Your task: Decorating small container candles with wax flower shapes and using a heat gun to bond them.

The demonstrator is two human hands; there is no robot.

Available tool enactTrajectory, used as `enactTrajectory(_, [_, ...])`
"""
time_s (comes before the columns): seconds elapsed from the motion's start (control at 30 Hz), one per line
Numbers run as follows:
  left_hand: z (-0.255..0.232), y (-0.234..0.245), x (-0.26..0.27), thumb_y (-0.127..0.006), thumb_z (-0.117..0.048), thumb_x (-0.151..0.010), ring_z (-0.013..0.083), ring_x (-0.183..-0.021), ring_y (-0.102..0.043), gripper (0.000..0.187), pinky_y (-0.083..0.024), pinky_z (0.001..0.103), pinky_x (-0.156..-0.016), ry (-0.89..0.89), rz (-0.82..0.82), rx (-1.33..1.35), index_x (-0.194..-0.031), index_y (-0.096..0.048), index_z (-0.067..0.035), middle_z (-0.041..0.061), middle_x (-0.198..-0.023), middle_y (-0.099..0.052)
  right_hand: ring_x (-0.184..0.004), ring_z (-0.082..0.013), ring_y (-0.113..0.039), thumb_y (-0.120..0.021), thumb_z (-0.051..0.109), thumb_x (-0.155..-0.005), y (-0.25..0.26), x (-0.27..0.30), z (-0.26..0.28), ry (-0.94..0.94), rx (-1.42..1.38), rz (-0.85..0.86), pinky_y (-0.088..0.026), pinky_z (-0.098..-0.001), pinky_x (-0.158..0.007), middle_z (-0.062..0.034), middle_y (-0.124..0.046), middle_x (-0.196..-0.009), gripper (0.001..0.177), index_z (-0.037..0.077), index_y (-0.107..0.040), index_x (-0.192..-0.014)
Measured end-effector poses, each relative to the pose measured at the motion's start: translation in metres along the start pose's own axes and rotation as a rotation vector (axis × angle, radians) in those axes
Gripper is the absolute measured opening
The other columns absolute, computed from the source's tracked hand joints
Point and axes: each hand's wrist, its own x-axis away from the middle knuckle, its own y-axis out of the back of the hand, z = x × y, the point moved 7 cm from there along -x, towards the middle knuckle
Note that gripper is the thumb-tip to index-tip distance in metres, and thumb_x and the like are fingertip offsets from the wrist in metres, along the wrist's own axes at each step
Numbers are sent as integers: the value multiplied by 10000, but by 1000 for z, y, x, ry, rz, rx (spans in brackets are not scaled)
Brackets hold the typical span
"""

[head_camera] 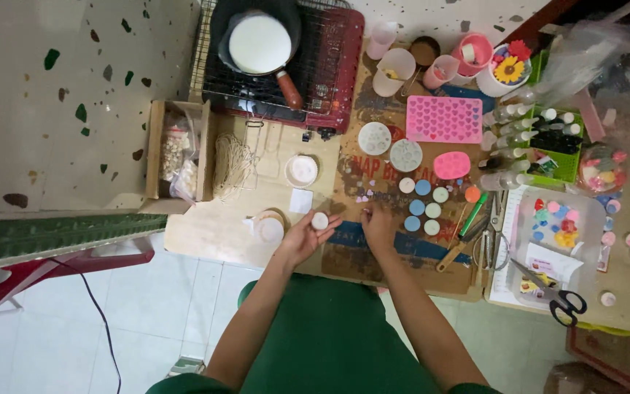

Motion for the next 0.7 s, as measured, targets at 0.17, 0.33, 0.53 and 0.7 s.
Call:
enactTrajectory(0.17, [-3,-16,-16,-441,-525,-1069,341,-1285,-614,582,-540,451,-1049,-10,24,49,-1364,-616,-55,230,-1391,-621,-592,-319,-651,-634,218,-925,44,1,40,-9,-103,-18,-530,-377,-542,-113,-594,-655,168,85,-690,-839])
enactTrajectory(0.33, [-2,-23,-39,-391,-557,-1064,349,-1324,-592,623,-512,505,-1071,17,60,124,-1418,-597,-88,207,-1427,-605,-474,-216,-514,-618,156,-925,99,22,73,-133,-478,-99,-490,-308,-502,-92,-503,-535,243,91,-605,-691])
enactTrajectory(0.53, [11,-41,-44,-461,-468,-999,355,-1297,-612,594,-589,494,-959,27,150,159,-1458,-576,-108,181,-1437,-606,-751,-276,-747,-853,266,-860,85,57,77,-280,-639,0,-579,-368,-661,-166,-776,-810,121,171,-856,-936])
enactTrajectory(0.7, [2,-45,-36,-529,-375,-952,377,-1308,-598,559,-519,524,-1054,29,179,157,-1434,-605,-103,187,-1396,-637,-1170,-589,-584,-731,96,-897,67,43,13,-346,-356,27,-543,-663,-917,-420,-561,-1336,445,-146,-644,-1260])
